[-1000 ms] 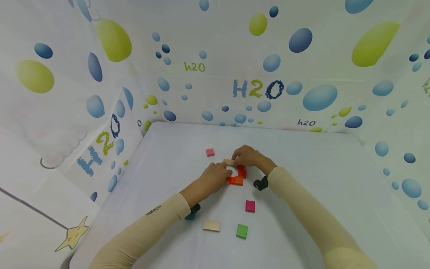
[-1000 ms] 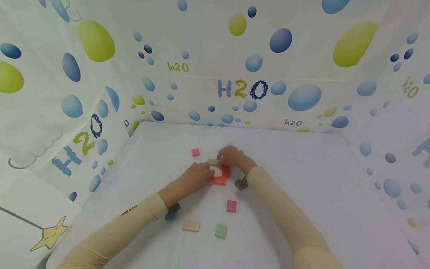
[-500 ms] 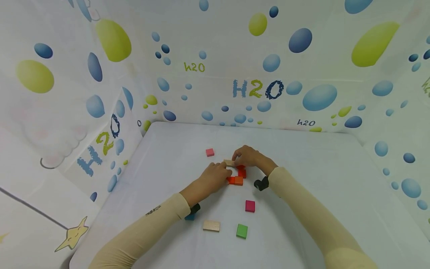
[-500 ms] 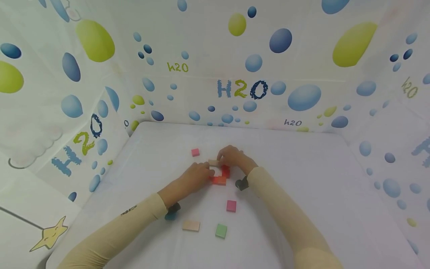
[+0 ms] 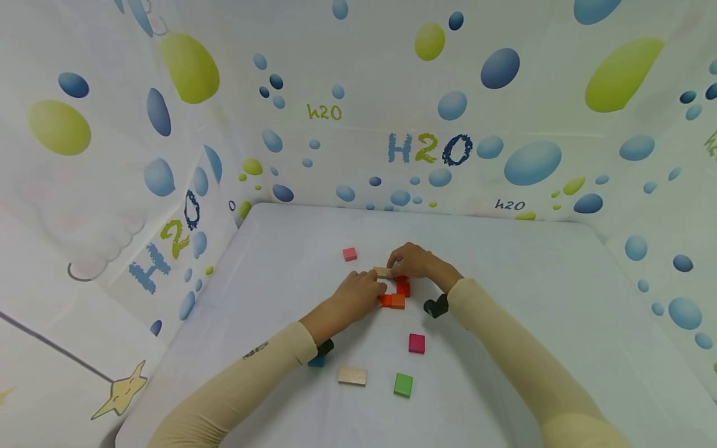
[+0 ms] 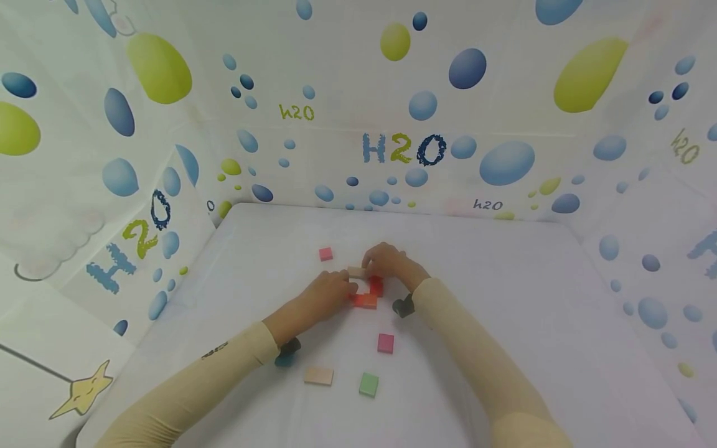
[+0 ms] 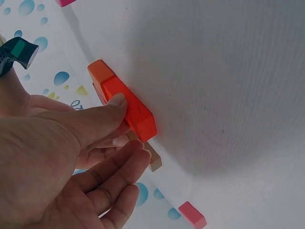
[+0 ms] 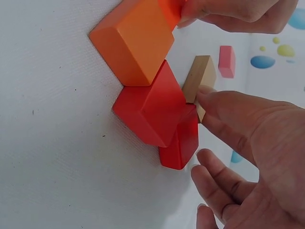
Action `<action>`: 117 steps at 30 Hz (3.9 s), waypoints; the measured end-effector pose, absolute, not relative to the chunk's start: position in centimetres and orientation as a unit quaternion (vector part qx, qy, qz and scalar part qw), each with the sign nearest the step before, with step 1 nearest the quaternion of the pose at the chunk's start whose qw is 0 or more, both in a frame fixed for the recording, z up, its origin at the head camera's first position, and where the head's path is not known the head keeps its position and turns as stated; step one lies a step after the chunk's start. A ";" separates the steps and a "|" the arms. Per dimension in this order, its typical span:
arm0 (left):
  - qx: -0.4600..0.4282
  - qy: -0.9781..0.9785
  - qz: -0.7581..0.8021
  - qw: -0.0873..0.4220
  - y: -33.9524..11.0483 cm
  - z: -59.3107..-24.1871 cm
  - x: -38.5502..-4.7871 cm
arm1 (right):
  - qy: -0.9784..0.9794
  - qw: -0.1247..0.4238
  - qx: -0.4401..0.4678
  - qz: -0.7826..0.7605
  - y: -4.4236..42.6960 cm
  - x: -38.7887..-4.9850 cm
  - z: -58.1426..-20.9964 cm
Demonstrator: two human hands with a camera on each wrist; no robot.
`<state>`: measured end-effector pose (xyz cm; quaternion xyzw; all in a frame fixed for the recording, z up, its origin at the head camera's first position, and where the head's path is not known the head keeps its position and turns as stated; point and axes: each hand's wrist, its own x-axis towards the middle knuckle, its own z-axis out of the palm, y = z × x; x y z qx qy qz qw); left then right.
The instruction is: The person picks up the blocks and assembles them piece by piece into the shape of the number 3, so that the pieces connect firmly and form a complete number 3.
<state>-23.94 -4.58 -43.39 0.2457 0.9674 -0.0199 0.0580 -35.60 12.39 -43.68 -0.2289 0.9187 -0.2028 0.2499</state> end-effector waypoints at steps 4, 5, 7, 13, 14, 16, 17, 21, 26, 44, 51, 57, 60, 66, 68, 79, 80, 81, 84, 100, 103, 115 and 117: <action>0.245 0.968 -0.019 0.058 -4.7 -43.4 -23.9 | 0.919 0.247 -0.231 -0.202 12.5 -35.8 -43.4; 0.244 0.968 -0.020 0.059 -4.7 -43.3 -23.9 | 0.920 0.244 -0.231 -0.203 12.5 -35.8 -43.3; 0.242 0.968 -0.021 0.060 -4.8 -43.2 -23.9 | 0.922 0.234 -0.231 -0.205 12.4 -36.0 -43.1; 0.239 0.969 -0.020 0.056 -4.8 -43.1 -23.7 | 0.927 0.185 -0.240 -0.220 12.2 -36.8 -43.1; 0.238 0.969 -0.019 0.058 -4.7 -43.1 -23.6 | 0.927 0.177 -0.242 -0.226 12.1 -37.1 -43.3; 0.236 0.970 -0.015 0.058 -4.6 -43.0 -23.5 | 0.925 0.161 -0.245 -0.241 11.8 -37.5 -43.5; 0.234 0.970 -0.015 0.059 -4.5 -43.0 -23.5 | 0.924 0.152 -0.249 -0.248 11.5 -37.7 -43.6; 0.234 0.970 -0.016 0.062 -4.6 -42.9 -23.3 | 0.918 0.139 -0.268 -0.256 10.1 -38.0 -43.5; 0.236 0.970 -0.024 0.055 -4.6 -42.9 -23.2 | 0.916 0.147 -0.288 -0.236 8.2 -38.1 -42.9; 0.233 0.971 -0.032 0.048 -4.9 -43.1 -23.0 | 0.899 0.205 -0.356 -0.155 4.3 -39.4 -41.3; 0.236 0.970 -0.033 0.041 -4.9 -43.1 -23.1 | 0.899 0.215 -0.357 -0.136 3.5 -39.9 -41.5; 0.239 0.969 -0.039 0.040 -4.8 -43.0 -22.9 | 0.899 0.228 -0.350 -0.130 3.1 -39.8 -41.8; 0.237 0.969 -0.047 0.043 -4.8 -43.1 -23.0 | 0.902 0.229 -0.343 -0.130 3.1 -39.8 -42.2; 0.239 0.969 -0.043 0.041 -4.8 -43.5 -23.3 | 0.902 0.228 -0.341 -0.136 3.3 -39.8 -42.4; 0.238 0.970 -0.037 0.043 -4.8 -43.6 -23.3 | 0.901 0.229 -0.342 -0.134 3.3 -39.8 -42.5; 0.229 0.972 -0.033 0.047 -4.9 -43.8 -23.3 | 0.895 0.253 -0.340 -0.140 4.2 -39.5 -42.6; 0.229 0.972 -0.032 0.046 -5.0 -43.8 -23.3 | 0.895 0.255 -0.338 -0.141 4.3 -39.4 -42.5; 0.229 0.972 -0.029 0.045 -5.0 -43.8 -23.3 | 0.895 0.256 -0.337 -0.141 4.4 -39.4 -42.5; 0.230 0.972 -0.021 0.043 -5.1 -43.8 -23.2 | 0.896 0.257 -0.333 -0.142 4.5 -39.3 -42.5; 0.229 0.972 0.028 0.045 -5.5 -43.9 -23.4 | 0.892 0.269 -0.324 -0.166 5.3 -38.7 -42.5; 0.228 0.972 0.034 0.052 -5.6 -43.7 -23.4 | 0.891 0.270 -0.324 -0.169 5.3 -38.6 -42.5; 0.219 0.973 0.049 0.056 -6.6 -44.2 -23.2 | 0.893 0.265 -0.329 -0.156 5.4 -38.8 -42.7; 0.219 0.973 0.046 0.048 -6.9 -44.4 -23.2 | 0.893 0.265 -0.328 -0.154 5.5 -39.0 -42.7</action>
